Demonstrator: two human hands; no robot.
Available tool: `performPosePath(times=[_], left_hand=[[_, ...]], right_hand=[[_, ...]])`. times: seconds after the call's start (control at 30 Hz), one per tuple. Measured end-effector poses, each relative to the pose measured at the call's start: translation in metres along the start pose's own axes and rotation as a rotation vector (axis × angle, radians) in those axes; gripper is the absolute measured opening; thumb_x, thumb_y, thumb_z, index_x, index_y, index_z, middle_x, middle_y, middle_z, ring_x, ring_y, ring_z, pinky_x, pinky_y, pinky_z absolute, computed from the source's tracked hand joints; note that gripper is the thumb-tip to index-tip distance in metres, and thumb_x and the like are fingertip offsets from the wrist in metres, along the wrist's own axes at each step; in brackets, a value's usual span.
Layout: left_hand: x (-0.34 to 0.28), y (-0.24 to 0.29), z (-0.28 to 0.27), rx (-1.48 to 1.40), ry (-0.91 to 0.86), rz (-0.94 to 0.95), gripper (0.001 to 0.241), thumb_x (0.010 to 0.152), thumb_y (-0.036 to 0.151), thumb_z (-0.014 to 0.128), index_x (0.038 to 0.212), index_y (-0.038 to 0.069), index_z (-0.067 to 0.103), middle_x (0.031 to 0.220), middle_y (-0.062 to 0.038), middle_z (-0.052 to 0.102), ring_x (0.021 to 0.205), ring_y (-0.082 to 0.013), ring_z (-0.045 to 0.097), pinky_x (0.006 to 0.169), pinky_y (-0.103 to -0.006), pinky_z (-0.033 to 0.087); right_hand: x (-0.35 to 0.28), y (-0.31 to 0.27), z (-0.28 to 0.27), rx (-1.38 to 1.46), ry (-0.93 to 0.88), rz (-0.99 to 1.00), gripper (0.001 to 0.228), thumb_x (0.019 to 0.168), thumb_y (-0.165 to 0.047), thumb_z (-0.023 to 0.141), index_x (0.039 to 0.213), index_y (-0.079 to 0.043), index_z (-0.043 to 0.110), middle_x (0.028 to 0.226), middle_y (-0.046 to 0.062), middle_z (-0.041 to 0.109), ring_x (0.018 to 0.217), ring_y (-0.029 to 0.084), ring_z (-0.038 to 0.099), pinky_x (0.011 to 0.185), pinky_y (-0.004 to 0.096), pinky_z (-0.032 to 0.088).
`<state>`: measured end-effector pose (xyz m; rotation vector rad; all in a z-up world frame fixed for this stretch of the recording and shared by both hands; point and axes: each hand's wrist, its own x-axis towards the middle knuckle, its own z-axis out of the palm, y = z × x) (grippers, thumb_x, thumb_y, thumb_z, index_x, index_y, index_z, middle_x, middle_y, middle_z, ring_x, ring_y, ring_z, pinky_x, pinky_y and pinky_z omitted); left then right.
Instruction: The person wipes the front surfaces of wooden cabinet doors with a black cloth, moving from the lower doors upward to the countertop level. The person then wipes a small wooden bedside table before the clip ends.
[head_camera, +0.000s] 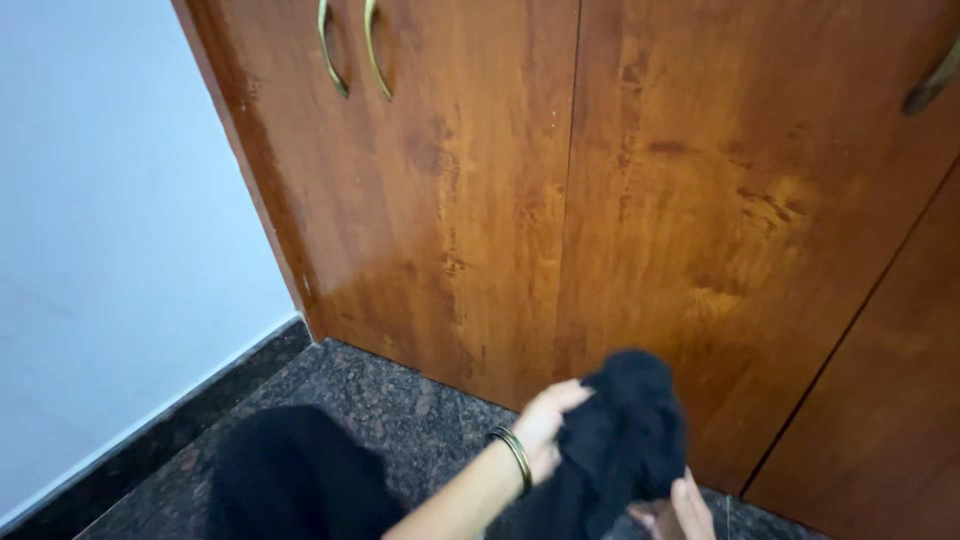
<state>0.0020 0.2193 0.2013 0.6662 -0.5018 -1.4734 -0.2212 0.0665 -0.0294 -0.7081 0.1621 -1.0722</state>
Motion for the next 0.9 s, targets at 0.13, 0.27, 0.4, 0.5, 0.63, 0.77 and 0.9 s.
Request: performPosePath(times=[0.13, 0.27, 0.4, 0.5, 0.63, 0.77, 0.9], left_hand=[[-0.005, 0.001, 0.011, 0.243, 0.028, 0.038, 0.025, 0.099, 0.011, 0.064, 0.124, 0.008, 0.062, 0.112, -0.007, 0.071, 0.100, -0.0170, 0.070, 0.088, -0.0313, 0.059], [-0.014, 0.051, 0.010, 0.576, 0.064, 0.056, 0.041, 0.096, 0.038, 0.059, 0.125, 0.009, 0.062, 0.117, -0.010, 0.070, 0.105, -0.0171, 0.066, 0.088, -0.0317, 0.054], [-0.031, 0.130, 0.035, 0.689, 0.172, -0.285, 0.062, 0.099, 0.069, 0.051, 0.134, 0.018, 0.055, 0.126, -0.003, 0.058, 0.116, -0.0172, 0.055, 0.088, -0.0442, 0.044], [-0.039, 0.178, 0.070, 0.750, 0.041, 0.007, 0.057, 0.101, 0.056, 0.063, 0.135, 0.011, 0.054, 0.126, -0.005, 0.061, 0.119, -0.0162, 0.058, 0.097, -0.0385, 0.047], [-0.038, 0.239, 0.100, 0.665, 0.052, 0.241, 0.048, 0.093, 0.046, 0.067, 0.130, 0.016, 0.054, 0.117, 0.000, 0.063, 0.110, -0.0121, 0.061, 0.091, -0.0332, 0.049], [-0.035, 0.344, 0.102, 1.192, 0.179, 0.528, 0.050, 0.087, 0.043, 0.074, 0.124, 0.010, 0.065, 0.117, -0.010, 0.064, 0.101, -0.0229, 0.056, 0.084, -0.0365, 0.045], [-0.046, 0.491, 0.077, 1.869, 0.541, 1.263, 0.073, 0.075, 0.037, 0.086, 0.131, 0.002, 0.055, 0.143, -0.021, 0.050, 0.136, -0.0375, 0.045, 0.114, -0.0426, 0.039]], right_hand=[[0.046, 0.006, 0.032, -0.004, -0.140, -0.094, 0.066, 0.092, -0.013, 0.072, 0.151, 0.005, 0.046, 0.123, 0.024, 0.063, 0.108, 0.031, 0.061, 0.099, 0.058, 0.052], [0.071, 0.008, 0.107, -0.203, -0.178, -0.238, 0.068, 0.084, -0.009, 0.076, 0.143, 0.003, 0.047, 0.124, 0.023, 0.064, 0.112, 0.030, 0.062, 0.102, 0.053, 0.049], [0.091, 0.006, 0.209, -0.466, -0.246, -0.449, 0.069, 0.075, -0.005, 0.081, 0.135, 0.001, 0.048, 0.124, 0.022, 0.064, 0.115, 0.029, 0.062, 0.105, 0.048, 0.046], [0.111, -0.001, 0.294, -0.556, -0.306, -0.445, 0.071, 0.068, -0.003, 0.084, 0.130, 0.000, 0.048, 0.124, 0.021, 0.065, 0.118, 0.028, 0.063, 0.107, 0.045, 0.044], [0.133, -0.019, 0.399, -1.245, 0.191, -0.769, 0.093, 0.054, -0.010, 0.104, 0.126, 0.000, 0.047, 0.123, 0.023, 0.052, 0.123, 0.034, 0.049, 0.108, 0.042, 0.044], [0.166, -0.051, 0.507, -0.814, -0.103, -0.843, 0.069, 0.054, 0.000, 0.086, 0.113, -0.006, 0.052, 0.113, 0.014, 0.057, 0.111, 0.028, 0.058, 0.103, 0.042, 0.046], [0.198, -0.098, 0.583, -1.429, 0.163, -1.344, 0.056, 0.059, 0.001, 0.079, 0.112, -0.013, 0.065, 0.135, 0.019, 0.046, 0.130, 0.040, 0.048, 0.106, 0.044, 0.045]])
